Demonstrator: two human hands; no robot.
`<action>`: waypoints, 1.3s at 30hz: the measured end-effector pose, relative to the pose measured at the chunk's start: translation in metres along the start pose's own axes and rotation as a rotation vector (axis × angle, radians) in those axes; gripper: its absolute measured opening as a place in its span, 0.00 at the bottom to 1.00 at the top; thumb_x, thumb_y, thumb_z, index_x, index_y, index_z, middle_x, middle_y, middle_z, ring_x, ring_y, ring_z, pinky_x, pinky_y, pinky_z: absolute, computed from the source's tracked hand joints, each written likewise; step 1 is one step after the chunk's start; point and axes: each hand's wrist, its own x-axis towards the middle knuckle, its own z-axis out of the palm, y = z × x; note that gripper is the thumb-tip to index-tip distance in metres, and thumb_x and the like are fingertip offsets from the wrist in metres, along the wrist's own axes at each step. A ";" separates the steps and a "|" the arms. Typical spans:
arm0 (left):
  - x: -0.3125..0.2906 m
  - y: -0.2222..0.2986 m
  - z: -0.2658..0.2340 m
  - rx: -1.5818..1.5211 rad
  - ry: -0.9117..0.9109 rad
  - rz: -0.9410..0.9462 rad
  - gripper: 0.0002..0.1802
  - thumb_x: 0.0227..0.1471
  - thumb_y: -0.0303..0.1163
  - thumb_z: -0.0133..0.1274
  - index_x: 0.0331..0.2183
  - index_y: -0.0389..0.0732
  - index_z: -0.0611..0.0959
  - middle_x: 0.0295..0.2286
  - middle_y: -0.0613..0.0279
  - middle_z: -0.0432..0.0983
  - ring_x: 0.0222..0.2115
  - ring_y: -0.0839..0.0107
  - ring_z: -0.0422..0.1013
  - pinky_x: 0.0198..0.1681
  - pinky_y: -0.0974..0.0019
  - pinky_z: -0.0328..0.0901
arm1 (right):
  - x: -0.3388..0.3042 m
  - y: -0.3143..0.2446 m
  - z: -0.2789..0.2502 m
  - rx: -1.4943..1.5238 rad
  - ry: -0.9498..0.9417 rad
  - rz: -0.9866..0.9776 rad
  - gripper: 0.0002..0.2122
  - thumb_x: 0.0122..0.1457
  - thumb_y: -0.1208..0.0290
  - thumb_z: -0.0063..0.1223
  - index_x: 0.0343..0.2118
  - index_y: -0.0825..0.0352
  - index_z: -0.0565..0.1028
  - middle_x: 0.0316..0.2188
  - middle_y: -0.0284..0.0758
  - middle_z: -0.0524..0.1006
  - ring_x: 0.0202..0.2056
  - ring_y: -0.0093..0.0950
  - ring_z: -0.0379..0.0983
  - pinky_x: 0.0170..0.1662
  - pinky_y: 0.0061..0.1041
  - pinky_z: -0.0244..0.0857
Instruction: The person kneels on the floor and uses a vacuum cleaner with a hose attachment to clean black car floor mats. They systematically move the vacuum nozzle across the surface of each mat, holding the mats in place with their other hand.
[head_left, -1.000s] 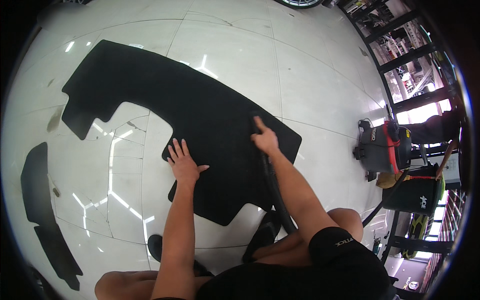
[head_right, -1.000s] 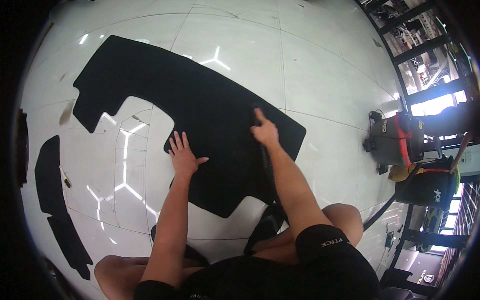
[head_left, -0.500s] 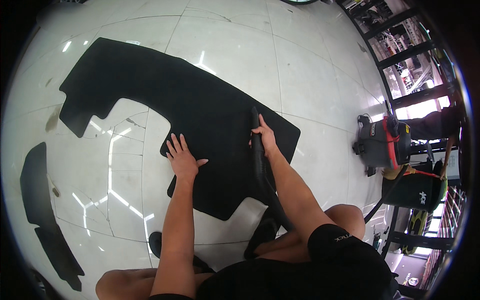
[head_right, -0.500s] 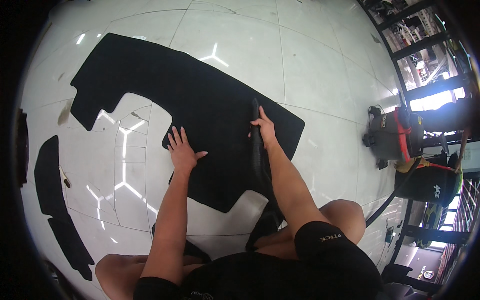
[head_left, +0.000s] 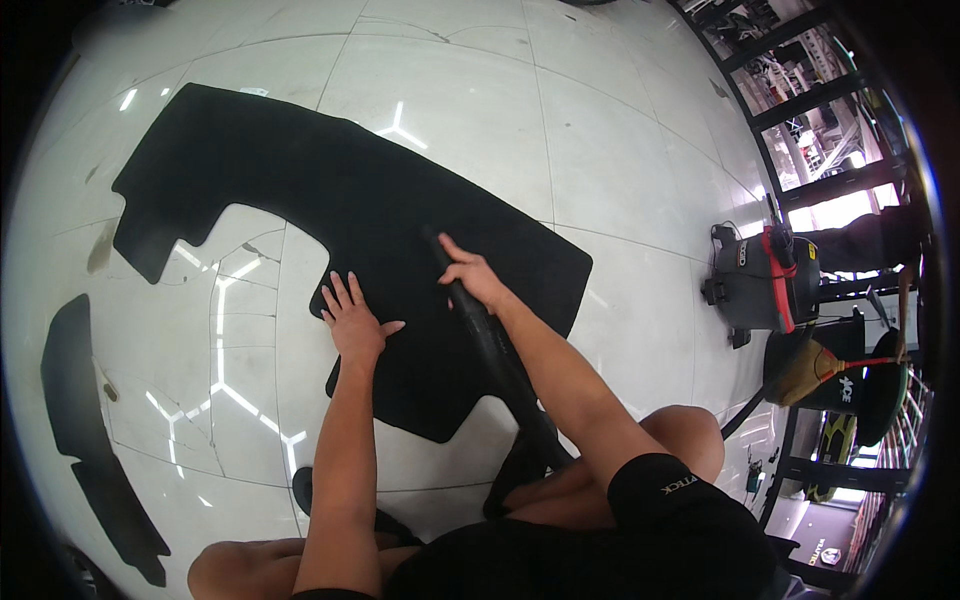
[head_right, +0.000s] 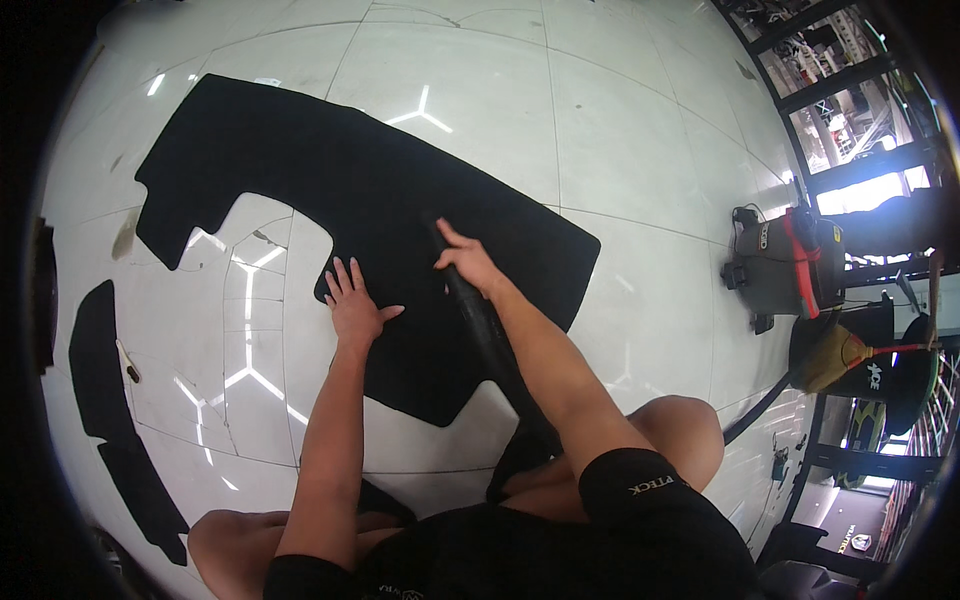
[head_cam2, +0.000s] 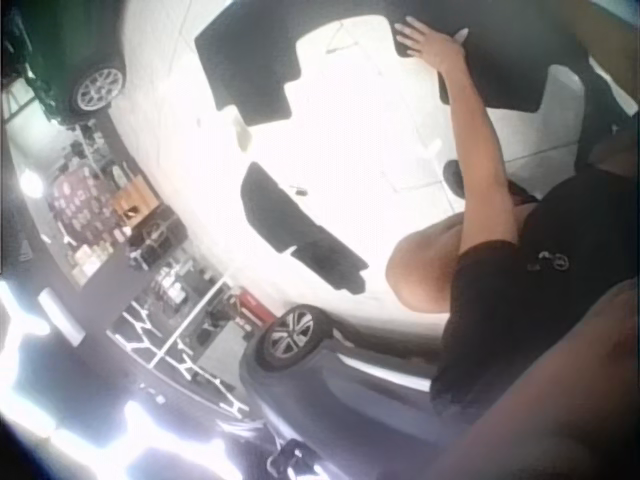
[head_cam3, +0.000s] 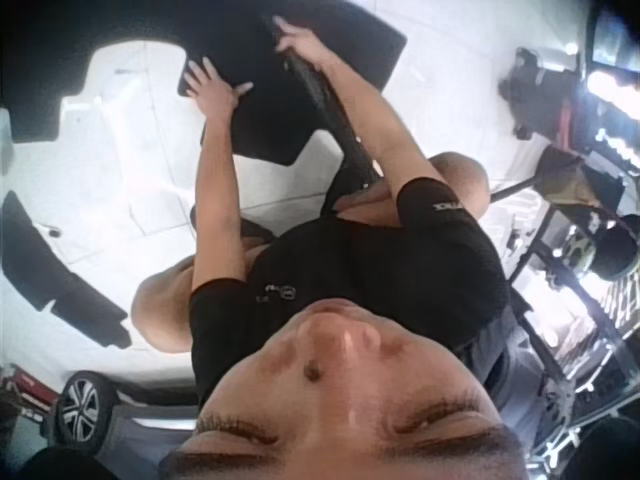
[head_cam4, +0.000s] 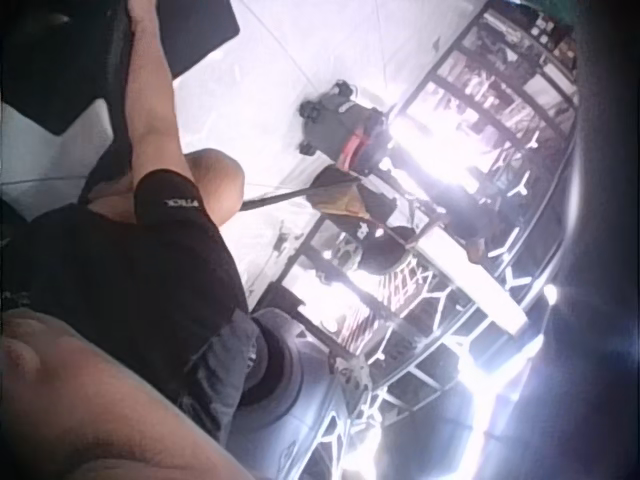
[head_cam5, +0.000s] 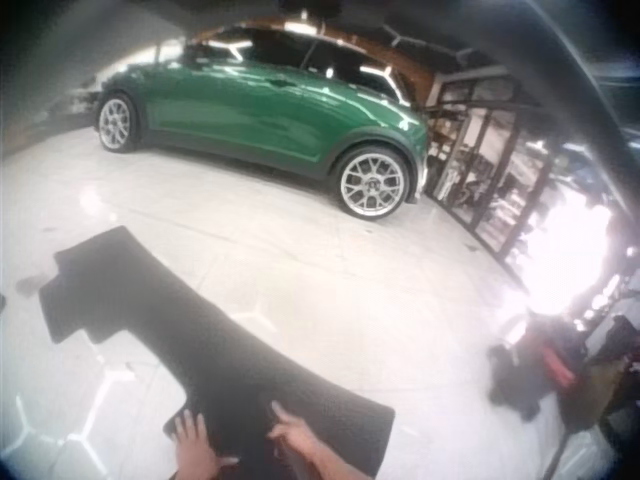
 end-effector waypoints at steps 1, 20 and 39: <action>-0.001 0.004 0.000 -0.005 -0.007 0.007 0.81 0.40 0.65 0.77 0.78 0.42 0.45 0.78 0.46 0.33 0.78 0.43 0.39 0.75 0.36 0.53 | -0.003 0.001 -0.004 -0.003 0.056 -0.012 0.43 0.52 0.80 0.59 0.76 0.62 0.63 0.78 0.32 0.60 0.62 0.34 0.74 0.45 0.35 0.82; -0.002 0.005 -0.005 0.007 0.017 0.047 0.79 0.40 0.65 0.75 0.77 0.37 0.49 0.77 0.41 0.37 0.77 0.38 0.42 0.74 0.34 0.54 | 0.050 0.001 0.017 -0.173 0.019 -0.102 0.44 0.50 0.76 0.65 0.75 0.60 0.66 0.73 0.53 0.67 0.72 0.40 0.65 0.74 0.34 0.58; 0.032 0.006 -0.016 -0.005 0.021 0.084 0.82 0.34 0.62 0.80 0.78 0.44 0.49 0.78 0.47 0.37 0.77 0.41 0.42 0.75 0.35 0.53 | -0.005 -0.097 -0.063 -0.519 -0.626 0.365 0.47 0.50 0.74 0.59 0.77 0.39 0.63 0.44 0.41 0.80 0.26 0.27 0.78 0.31 0.27 0.78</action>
